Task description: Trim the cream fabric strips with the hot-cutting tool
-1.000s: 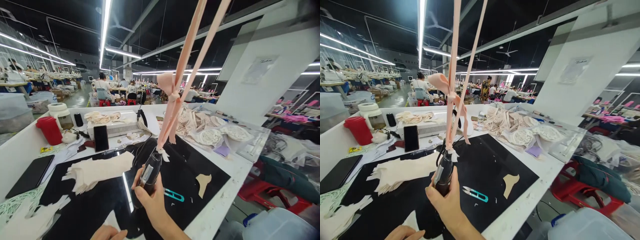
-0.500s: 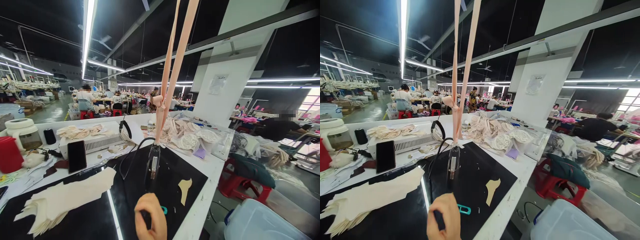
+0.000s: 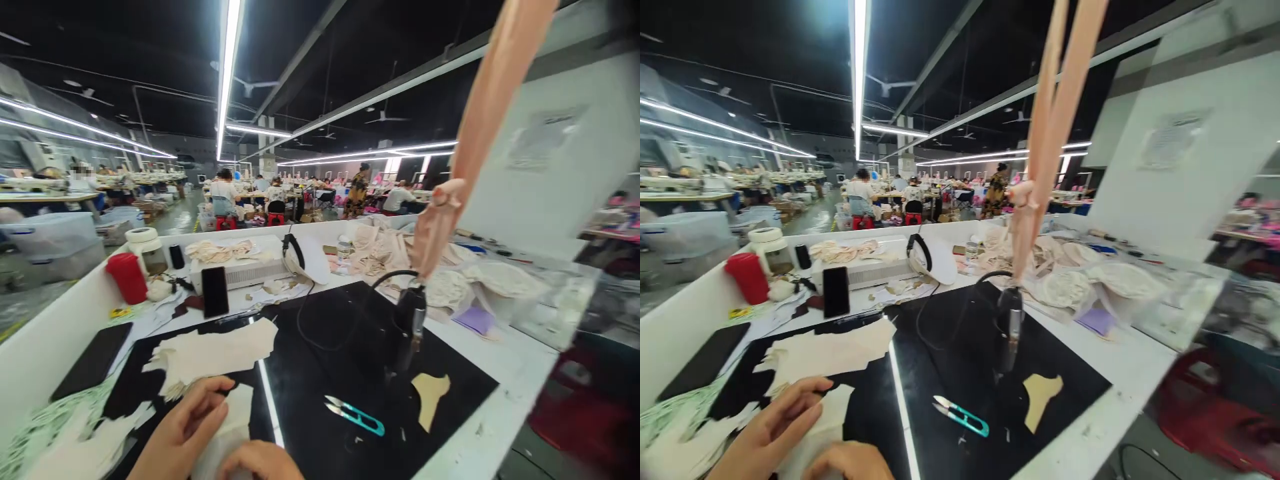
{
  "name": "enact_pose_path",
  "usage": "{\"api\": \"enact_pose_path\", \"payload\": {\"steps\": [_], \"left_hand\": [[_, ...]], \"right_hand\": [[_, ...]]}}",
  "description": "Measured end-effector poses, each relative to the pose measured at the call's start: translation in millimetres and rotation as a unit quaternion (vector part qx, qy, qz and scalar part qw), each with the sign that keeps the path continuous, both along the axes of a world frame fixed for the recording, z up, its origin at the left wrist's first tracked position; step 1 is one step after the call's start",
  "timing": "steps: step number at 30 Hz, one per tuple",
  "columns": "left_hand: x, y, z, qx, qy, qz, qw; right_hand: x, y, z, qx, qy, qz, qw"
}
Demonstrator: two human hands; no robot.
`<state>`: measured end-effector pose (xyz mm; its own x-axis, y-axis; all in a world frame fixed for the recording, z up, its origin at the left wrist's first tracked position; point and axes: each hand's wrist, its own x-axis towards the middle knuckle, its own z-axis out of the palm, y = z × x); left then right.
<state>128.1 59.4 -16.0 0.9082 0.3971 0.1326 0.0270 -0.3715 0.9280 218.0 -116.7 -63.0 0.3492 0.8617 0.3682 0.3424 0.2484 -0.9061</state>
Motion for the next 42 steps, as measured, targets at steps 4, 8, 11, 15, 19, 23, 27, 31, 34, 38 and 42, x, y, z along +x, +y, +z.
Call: {"api": "enact_pose_path", "payload": {"steps": [4,8,11,15,19,23,27,31,34,38,42], "left_hand": [[-5.6,3.4,11.3,-0.054,0.035,0.03,0.998],[-9.2,21.5,21.5,-0.072,0.048,0.103,0.991],[1.5,41.7,29.7,-0.046,0.029,0.142,0.988],[26.9,71.9,35.5,0.022,0.013,0.18,0.983],[44.6,93.0,27.0,0.1,0.018,0.201,0.974],[51.5,99.7,6.4,0.15,0.037,0.2,0.967],[53.1,102.7,-9.9,0.175,0.048,0.2,0.963],[50.0,108.7,-14.4,0.184,0.061,0.204,0.96],[44.7,111.5,-13.0,0.181,0.075,0.206,0.959],[29.2,110.7,-7.2,0.173,0.083,0.198,0.961],[-6.3,118.4,1.7,0.201,0.079,0.192,0.957]], "right_hand": [[1.8,2.6,30.2,-0.07,0.1,0.001,0.993],[32.2,11.5,48.4,-0.075,0.054,-0.065,0.994],[63.4,28.4,50.3,-0.058,0.026,-0.144,0.987],[100.3,53.9,47.9,-0.062,0.017,-0.218,0.974],[123.5,71.5,45.4,-0.075,-0.026,-0.274,0.959],[134.9,77.8,39.9,-0.11,-0.082,-0.298,0.945],[137.2,76.9,30.5,-0.163,-0.133,-0.319,0.924],[128.2,72.7,26.9,-0.185,-0.178,-0.332,0.907],[110.2,65.1,31.6,-0.18,-0.203,-0.311,0.911],[72.3,50.2,36.5,-0.156,-0.227,-0.241,0.931],[34.0,47.8,14.8,-0.103,-0.25,-0.134,0.954]]}}
